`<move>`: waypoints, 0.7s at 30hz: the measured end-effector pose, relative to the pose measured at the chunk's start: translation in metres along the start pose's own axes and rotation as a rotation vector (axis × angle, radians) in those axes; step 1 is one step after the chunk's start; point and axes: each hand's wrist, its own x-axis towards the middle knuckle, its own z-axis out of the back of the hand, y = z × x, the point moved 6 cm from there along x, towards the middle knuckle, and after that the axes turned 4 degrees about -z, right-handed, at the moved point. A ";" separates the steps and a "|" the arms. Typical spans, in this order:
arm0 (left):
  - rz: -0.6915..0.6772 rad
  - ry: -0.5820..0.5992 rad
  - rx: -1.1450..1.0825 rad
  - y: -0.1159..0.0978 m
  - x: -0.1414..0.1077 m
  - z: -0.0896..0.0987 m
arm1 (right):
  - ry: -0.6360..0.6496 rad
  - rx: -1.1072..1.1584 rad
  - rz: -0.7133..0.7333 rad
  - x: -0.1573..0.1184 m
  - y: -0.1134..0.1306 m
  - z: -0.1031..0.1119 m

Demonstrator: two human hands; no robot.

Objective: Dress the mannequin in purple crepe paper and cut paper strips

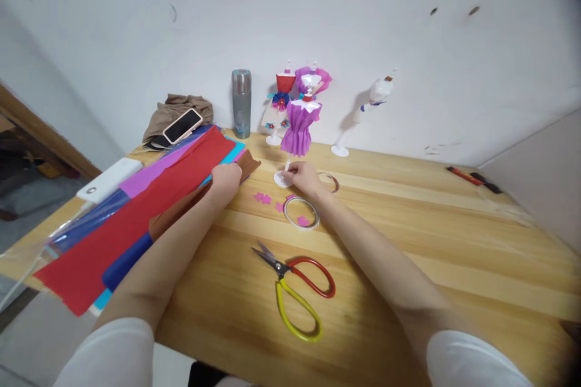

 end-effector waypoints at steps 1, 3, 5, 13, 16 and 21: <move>0.006 -0.011 -0.001 -0.002 0.000 -0.001 | 0.001 -0.004 -0.003 -0.002 0.000 0.002; 0.015 -0.034 -0.001 -0.005 -0.001 -0.002 | 0.001 -0.009 -0.005 -0.007 -0.001 0.006; 0.018 -0.053 -0.004 -0.007 -0.002 -0.004 | -0.007 -0.016 -0.006 -0.014 -0.001 0.011; -0.003 -0.090 -0.054 -0.005 0.000 -0.009 | -0.122 -0.033 0.031 -0.043 -0.012 0.023; -0.006 -0.073 -0.088 0.006 0.004 -0.008 | -0.169 -0.003 0.059 -0.046 -0.021 0.025; -0.009 -0.053 -0.163 0.029 0.012 0.000 | -0.253 0.099 0.113 -0.046 -0.034 0.028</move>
